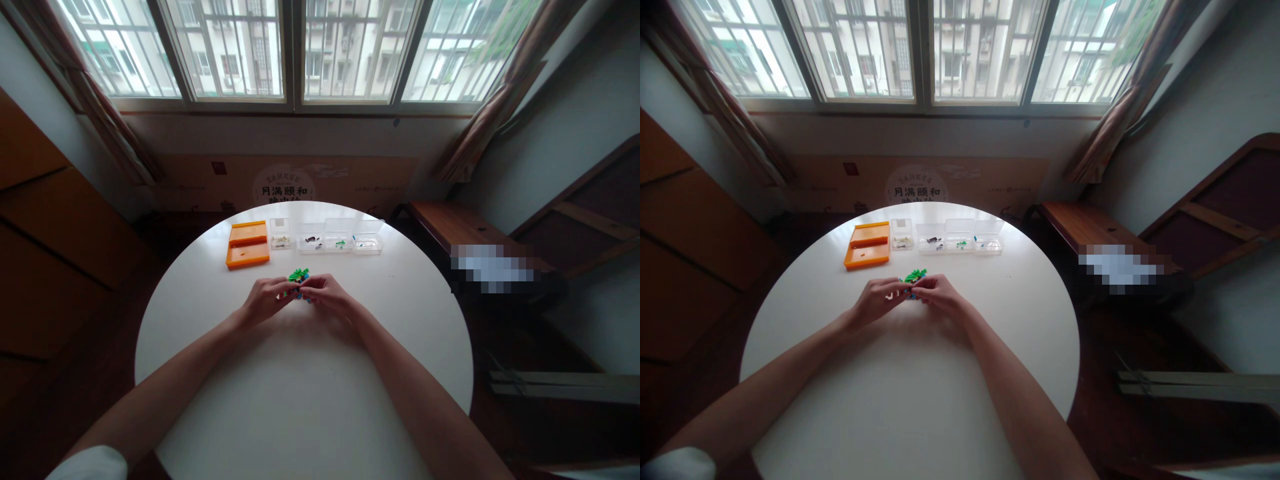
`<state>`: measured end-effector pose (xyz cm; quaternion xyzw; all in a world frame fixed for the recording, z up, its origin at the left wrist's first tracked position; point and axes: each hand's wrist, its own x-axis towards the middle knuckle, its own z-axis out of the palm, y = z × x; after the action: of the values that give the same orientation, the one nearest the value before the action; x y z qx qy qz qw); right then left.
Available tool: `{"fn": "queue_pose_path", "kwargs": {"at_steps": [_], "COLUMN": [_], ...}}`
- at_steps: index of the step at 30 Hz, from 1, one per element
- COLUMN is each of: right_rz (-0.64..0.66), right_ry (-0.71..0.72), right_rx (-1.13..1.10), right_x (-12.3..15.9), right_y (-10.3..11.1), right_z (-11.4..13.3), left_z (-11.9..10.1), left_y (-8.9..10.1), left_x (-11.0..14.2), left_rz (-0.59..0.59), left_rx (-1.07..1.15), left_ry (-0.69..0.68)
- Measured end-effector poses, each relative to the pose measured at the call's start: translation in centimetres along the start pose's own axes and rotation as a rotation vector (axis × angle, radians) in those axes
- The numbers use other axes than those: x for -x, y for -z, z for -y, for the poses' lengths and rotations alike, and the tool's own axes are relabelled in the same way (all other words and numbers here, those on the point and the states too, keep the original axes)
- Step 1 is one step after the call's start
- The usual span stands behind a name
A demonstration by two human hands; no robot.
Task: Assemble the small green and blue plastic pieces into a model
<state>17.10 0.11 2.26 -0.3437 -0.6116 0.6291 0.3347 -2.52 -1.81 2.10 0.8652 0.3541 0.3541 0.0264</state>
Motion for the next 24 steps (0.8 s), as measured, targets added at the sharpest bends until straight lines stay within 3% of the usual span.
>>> {"fn": "queue_pose_path", "kwargs": {"at_steps": [24], "right_rz": [0.0], "right_ry": [0.041], "right_rx": [-0.114], "right_x": [0.23], "right_y": [-0.06], "right_z": [0.39], "left_z": [-0.36], "left_y": [0.34], "left_x": [-0.11], "left_rz": [-0.009], "left_rx": [0.036], "left_ry": [0.007]}}
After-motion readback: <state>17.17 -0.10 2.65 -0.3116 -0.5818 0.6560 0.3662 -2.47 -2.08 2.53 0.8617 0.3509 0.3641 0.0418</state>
